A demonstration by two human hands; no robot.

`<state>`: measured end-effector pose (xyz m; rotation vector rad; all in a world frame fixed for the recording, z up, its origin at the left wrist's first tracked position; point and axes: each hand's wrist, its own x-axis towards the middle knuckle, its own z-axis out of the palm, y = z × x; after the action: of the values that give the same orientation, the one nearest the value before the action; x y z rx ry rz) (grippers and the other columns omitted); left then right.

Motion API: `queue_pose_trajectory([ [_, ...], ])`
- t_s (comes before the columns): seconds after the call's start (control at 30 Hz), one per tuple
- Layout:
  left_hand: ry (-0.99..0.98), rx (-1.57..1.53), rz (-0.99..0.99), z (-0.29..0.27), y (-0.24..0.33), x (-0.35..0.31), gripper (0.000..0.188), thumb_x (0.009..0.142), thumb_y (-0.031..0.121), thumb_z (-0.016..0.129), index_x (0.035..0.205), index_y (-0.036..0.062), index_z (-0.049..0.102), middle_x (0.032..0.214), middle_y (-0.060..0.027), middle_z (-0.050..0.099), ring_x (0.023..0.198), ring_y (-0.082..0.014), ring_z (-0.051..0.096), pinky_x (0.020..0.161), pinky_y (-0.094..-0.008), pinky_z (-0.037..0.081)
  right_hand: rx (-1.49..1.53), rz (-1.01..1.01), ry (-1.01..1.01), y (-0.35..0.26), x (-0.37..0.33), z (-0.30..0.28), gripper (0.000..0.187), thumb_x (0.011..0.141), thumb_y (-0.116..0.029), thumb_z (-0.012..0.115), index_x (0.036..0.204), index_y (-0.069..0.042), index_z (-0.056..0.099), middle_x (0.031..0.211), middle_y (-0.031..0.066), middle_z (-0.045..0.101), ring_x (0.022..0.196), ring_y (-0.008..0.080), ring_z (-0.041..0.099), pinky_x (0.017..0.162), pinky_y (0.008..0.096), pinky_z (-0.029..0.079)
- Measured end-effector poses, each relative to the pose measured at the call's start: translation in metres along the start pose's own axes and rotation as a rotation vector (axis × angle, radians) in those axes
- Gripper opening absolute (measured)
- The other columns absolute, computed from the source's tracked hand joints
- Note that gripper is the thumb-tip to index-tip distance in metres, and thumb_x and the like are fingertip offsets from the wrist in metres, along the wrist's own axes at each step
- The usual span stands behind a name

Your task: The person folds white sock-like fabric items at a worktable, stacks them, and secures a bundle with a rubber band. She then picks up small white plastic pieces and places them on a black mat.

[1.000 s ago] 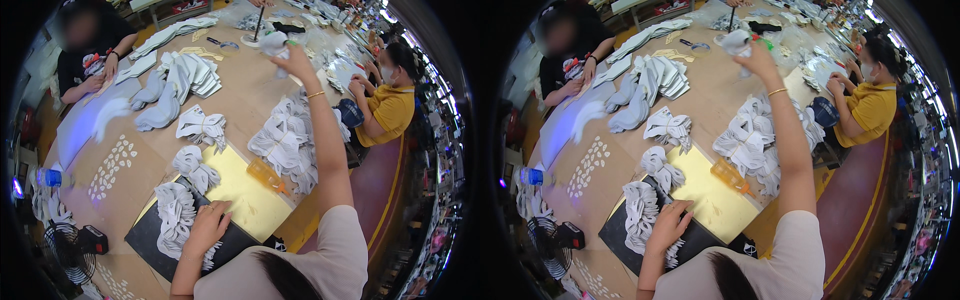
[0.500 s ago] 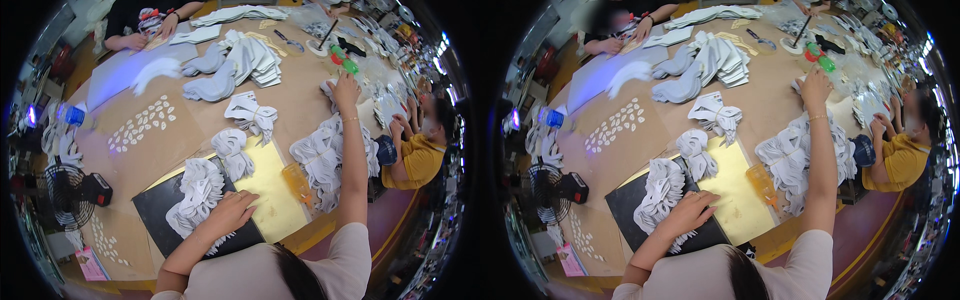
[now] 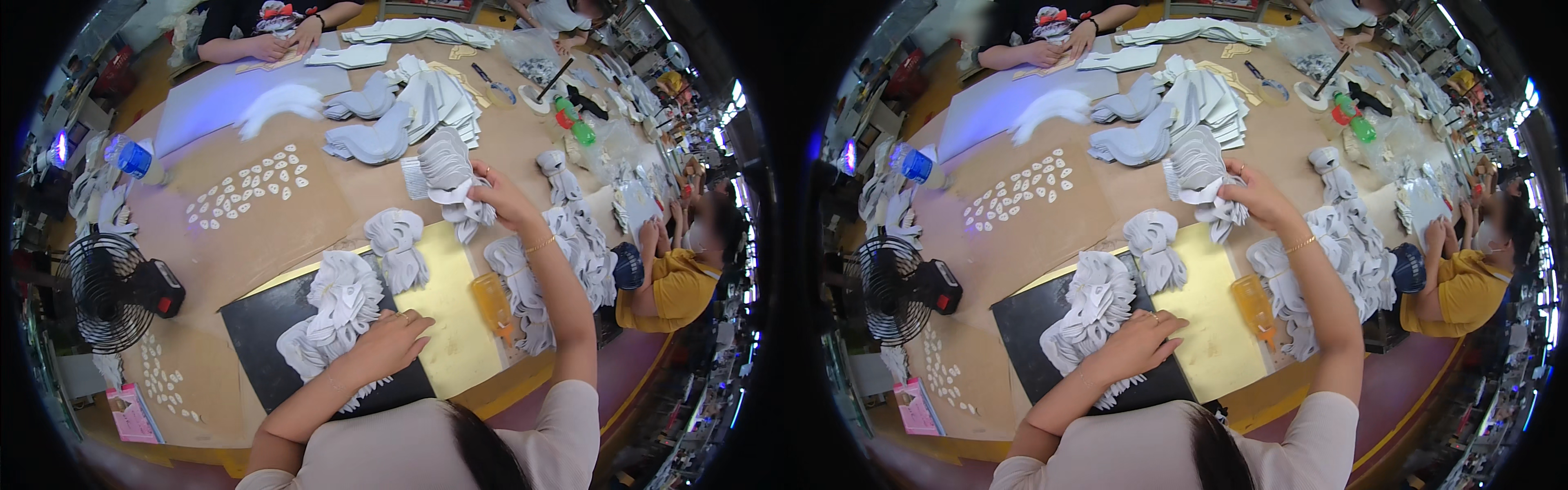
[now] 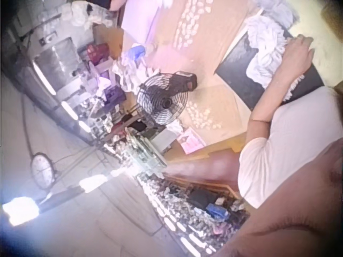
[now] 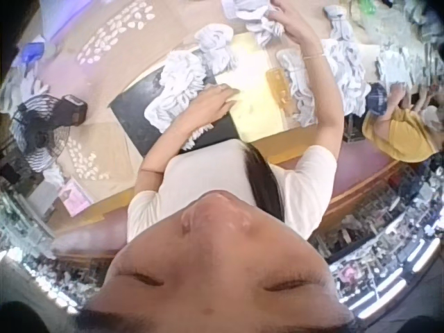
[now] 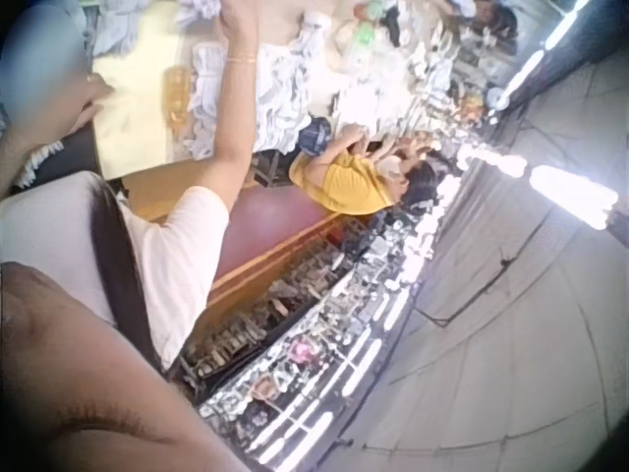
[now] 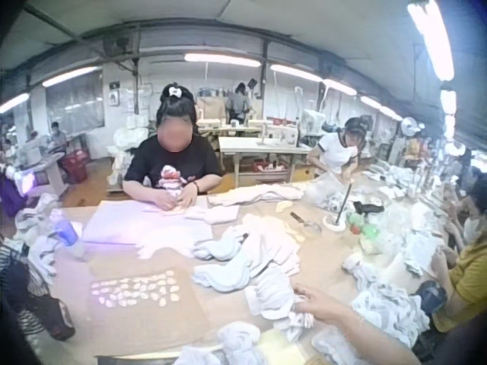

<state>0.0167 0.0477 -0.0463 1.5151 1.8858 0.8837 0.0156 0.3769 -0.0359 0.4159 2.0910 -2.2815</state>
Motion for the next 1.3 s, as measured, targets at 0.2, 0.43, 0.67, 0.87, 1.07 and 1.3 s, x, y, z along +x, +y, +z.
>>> queue_pose_trajectory([
  [0.2, 0.059, 0.011, 0.032, 0.005, -0.003, -0.004, 0.028, 0.091, 0.017, 0.061, 0.116, 0.0060, 0.062, 0.102, -0.0114, 0.063, 0.092, -0.0291, 0.060, 0.086, -0.0375, 0.044, 0.379, -0.058, -0.110, -0.016, -0.047, 0.017, 0.078, 0.080, -0.019, 0.077, 0.145, -0.004, 0.035, 0.132, 0.0091, 0.056, 0.116, 0.0174, 0.059, 0.095, 0.0328, 0.052],
  [0.43, 0.002, 0.005, -0.018, -0.003, 0.002, -0.003, 0.029, 0.091, 0.018, 0.062, 0.117, 0.0052, 0.062, 0.106, -0.0130, 0.063, 0.099, -0.0294, 0.060, 0.088, -0.0379, 0.042, 0.503, -0.050, -0.123, -0.025, -0.059, 0.028, 0.089, 0.076, -0.028, 0.079, 0.145, -0.004, 0.030, 0.134, 0.0196, 0.053, 0.116, 0.0322, 0.061, 0.094, 0.0415, 0.054],
  [0.67, 0.039, 0.005, 0.033, -0.004, 0.005, 0.001, 0.027, 0.090, 0.016, 0.062, 0.116, 0.0064, 0.062, 0.103, -0.0120, 0.063, 0.091, -0.0310, 0.060, 0.086, -0.0378, 0.043, 0.182, -0.271, 0.106, -0.029, -0.077, 0.039, 0.074, 0.075, -0.018, 0.078, 0.139, -0.004, 0.042, 0.124, 0.0070, 0.055, 0.120, 0.0185, 0.050, 0.106, 0.0348, 0.039],
  [0.87, 0.239, -0.367, -0.037, -0.014, 0.015, 0.004, 0.016, 0.091, 0.012, 0.063, 0.104, 0.0027, 0.067, 0.096, -0.0114, 0.067, 0.083, -0.0249, 0.063, 0.079, -0.0320, 0.047, -0.373, -0.737, 0.156, -0.055, -0.094, 0.069, 0.059, 0.064, 0.006, 0.064, 0.121, -0.007, 0.057, 0.126, 0.0127, 0.057, 0.120, 0.0241, 0.054, 0.103, 0.0356, 0.041],
  [1.07, 0.421, -0.850, -0.094, -0.013, 0.007, -0.001, 0.011, 0.092, 0.006, 0.062, 0.096, -0.0016, 0.068, 0.090, -0.0097, 0.068, 0.084, -0.0174, 0.063, 0.077, -0.0288, 0.048, -0.377, -0.772, 0.109, -0.061, -0.102, 0.086, 0.057, 0.060, 0.010, 0.064, 0.114, -0.009, 0.062, 0.128, 0.0149, 0.058, 0.120, 0.0283, 0.056, 0.099, 0.0357, 0.045],
  [1.3, 0.434, -0.681, -0.075, -0.012, 0.006, 0.002, 0.008, 0.090, 0.003, 0.063, 0.094, -0.0011, 0.069, 0.088, -0.0095, 0.068, 0.081, -0.0175, 0.063, 0.076, -0.0277, 0.048, -0.583, -0.779, 0.143, -0.063, -0.104, 0.076, 0.058, 0.065, 0.003, 0.067, 0.121, -0.010, 0.061, 0.128, 0.0118, 0.059, 0.118, 0.0257, 0.057, 0.100, 0.0358, 0.044],
])
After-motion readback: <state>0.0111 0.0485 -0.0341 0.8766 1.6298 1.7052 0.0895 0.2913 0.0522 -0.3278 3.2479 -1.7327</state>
